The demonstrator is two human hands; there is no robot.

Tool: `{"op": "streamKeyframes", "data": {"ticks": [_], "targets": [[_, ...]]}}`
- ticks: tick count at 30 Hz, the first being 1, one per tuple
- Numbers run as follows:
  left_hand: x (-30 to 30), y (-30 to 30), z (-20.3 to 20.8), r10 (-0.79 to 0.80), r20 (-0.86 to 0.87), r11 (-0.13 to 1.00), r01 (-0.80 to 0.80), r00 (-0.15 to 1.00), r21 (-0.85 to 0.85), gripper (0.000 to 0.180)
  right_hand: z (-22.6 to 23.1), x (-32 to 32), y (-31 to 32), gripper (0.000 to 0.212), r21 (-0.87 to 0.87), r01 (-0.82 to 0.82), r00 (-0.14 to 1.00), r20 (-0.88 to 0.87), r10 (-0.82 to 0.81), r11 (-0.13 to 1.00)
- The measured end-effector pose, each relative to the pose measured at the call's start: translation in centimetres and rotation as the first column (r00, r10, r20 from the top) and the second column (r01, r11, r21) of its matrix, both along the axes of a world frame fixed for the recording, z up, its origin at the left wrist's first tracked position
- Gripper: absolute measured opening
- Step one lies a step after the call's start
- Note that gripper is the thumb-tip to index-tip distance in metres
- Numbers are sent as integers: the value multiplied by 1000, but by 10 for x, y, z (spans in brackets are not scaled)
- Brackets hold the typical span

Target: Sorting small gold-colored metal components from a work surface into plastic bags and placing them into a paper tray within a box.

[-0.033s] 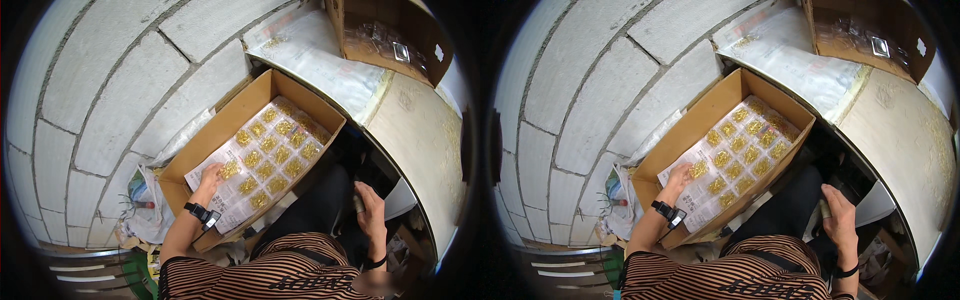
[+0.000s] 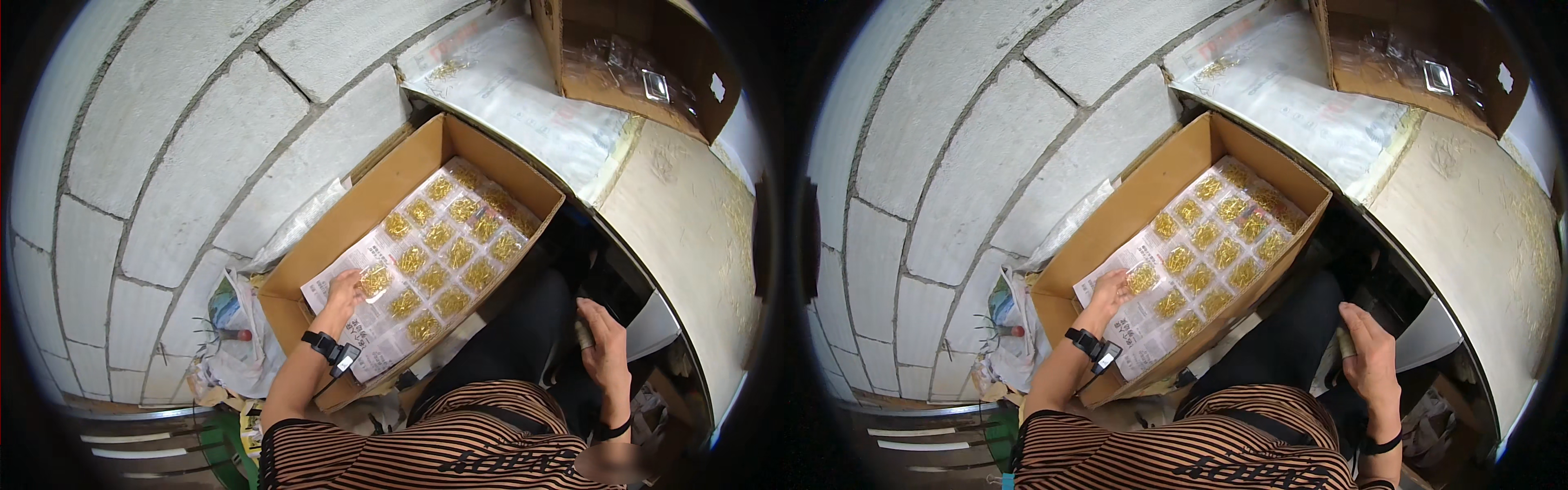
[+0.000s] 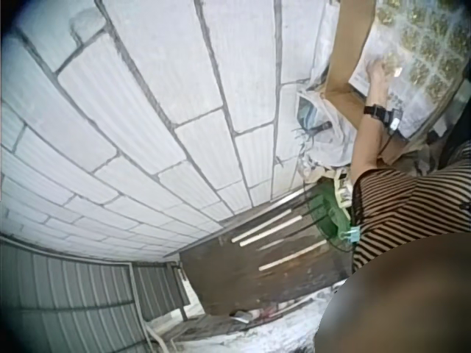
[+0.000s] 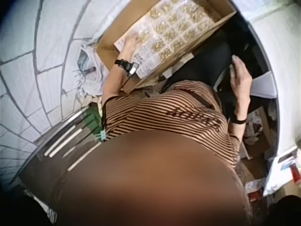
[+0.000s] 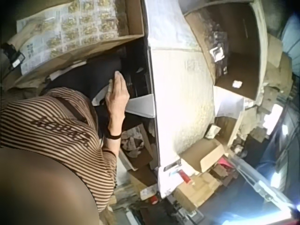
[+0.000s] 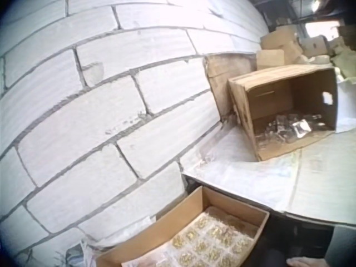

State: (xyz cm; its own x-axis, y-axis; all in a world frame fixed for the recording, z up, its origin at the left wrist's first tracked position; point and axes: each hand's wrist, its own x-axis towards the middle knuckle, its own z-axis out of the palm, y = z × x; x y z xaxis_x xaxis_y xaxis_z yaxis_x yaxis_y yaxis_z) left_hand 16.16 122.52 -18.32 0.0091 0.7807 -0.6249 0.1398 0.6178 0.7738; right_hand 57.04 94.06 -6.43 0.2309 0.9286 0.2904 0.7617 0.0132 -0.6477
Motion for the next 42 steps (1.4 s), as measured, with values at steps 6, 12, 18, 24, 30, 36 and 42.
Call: {"op": "streamKeyframes", "data": {"ticks": [6, 12, 18, 24, 30, 36, 42], "targets": [[44, -6, -31, -218, -392, 883, 352, 894, 310, 17, 3, 27, -18, 41, -73, 28, 998, 64, -23, 997], [48, 25, 8, -32, -780, 481, 693, 626, 536, 41, 12, 78, -38, 32, -26, 94, 985, 145, -89, 995], [338, 5, 127, -646, -326, 260, 600, 690, 756, 15, 33, 189, -75, 37, -188, 385, 873, 392, -291, 904], [559, 1, 99, -686, -480, -46, 626, 547, 778, 28, 31, 344, 12, 37, -288, 556, 820, 345, -457, 780], [654, -52, 116, -483, -849, -105, 948, 215, 300, 35, 4, 469, -55, 41, -347, 922, 349, 552, -758, 172], [640, -23, 98, -692, -634, -60, 847, 346, 528, 21, 8, 436, 28, 26, -671, 642, 762, 611, -215, 371], [565, 2, 108, -895, -193, 274, 837, 402, 473, 12, 37, 375, 83, 33, -651, 514, 856, 432, -284, 559]]}}
